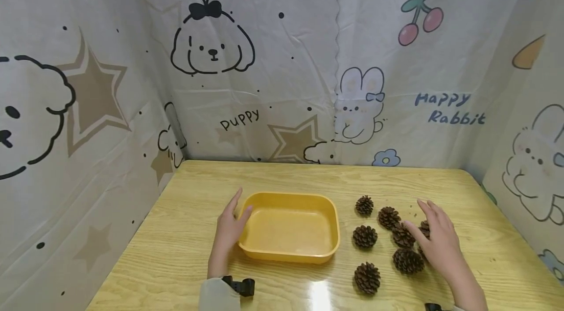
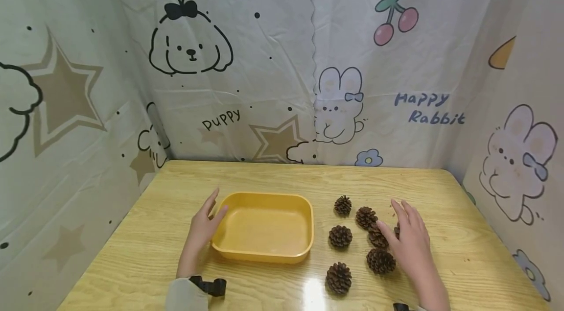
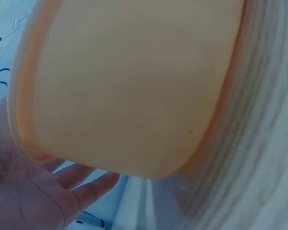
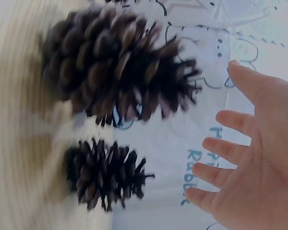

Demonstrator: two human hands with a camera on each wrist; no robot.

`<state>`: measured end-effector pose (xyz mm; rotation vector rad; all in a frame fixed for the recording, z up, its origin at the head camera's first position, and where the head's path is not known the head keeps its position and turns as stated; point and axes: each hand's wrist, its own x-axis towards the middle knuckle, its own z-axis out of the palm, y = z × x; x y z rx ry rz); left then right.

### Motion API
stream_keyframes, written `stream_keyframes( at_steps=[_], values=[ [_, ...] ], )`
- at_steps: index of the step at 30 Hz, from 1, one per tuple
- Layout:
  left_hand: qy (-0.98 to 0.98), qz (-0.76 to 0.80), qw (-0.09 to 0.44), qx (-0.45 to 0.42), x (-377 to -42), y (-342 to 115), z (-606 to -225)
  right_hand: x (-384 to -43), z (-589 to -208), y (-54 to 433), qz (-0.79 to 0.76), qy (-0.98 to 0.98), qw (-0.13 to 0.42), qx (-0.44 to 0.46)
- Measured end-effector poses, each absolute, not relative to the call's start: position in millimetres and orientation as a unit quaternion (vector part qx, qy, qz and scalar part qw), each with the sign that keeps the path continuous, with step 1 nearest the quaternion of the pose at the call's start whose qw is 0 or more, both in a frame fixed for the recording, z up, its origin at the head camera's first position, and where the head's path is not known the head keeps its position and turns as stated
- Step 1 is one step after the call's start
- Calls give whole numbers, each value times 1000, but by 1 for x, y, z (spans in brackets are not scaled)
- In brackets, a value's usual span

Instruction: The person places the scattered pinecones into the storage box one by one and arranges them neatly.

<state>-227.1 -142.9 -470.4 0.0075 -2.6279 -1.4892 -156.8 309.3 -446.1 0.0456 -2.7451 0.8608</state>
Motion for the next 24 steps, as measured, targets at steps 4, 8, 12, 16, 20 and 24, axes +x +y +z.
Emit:
stream_keyframes(
  at_steps=[4, 8, 12, 16, 20, 24],
  values=[
    [-854, -518, 39, 8, -228, -146, -475, -152, -451, 320, 304, -945, 121, -4],
    [-843, -538, 23, 2, -227, -149, -479, -149, -455, 328, 309, -945, 103, -21],
    [-829, -560, 17, -8, -226, -150, -481, -145, -460, 334, 300, -949, 91, -36],
    [-816, -578, 10, -7, -225, -151, -481, -142, -463, 337, 285, -953, 90, -45],
    [-816, -578, 4, -6, -224, -153, -482, -138, -466, 338, 272, -957, 93, -42],
    [-817, -576, -8, -1, -225, -153, -484, -136, -469, 340, 262, -960, 85, -41]
  ],
)
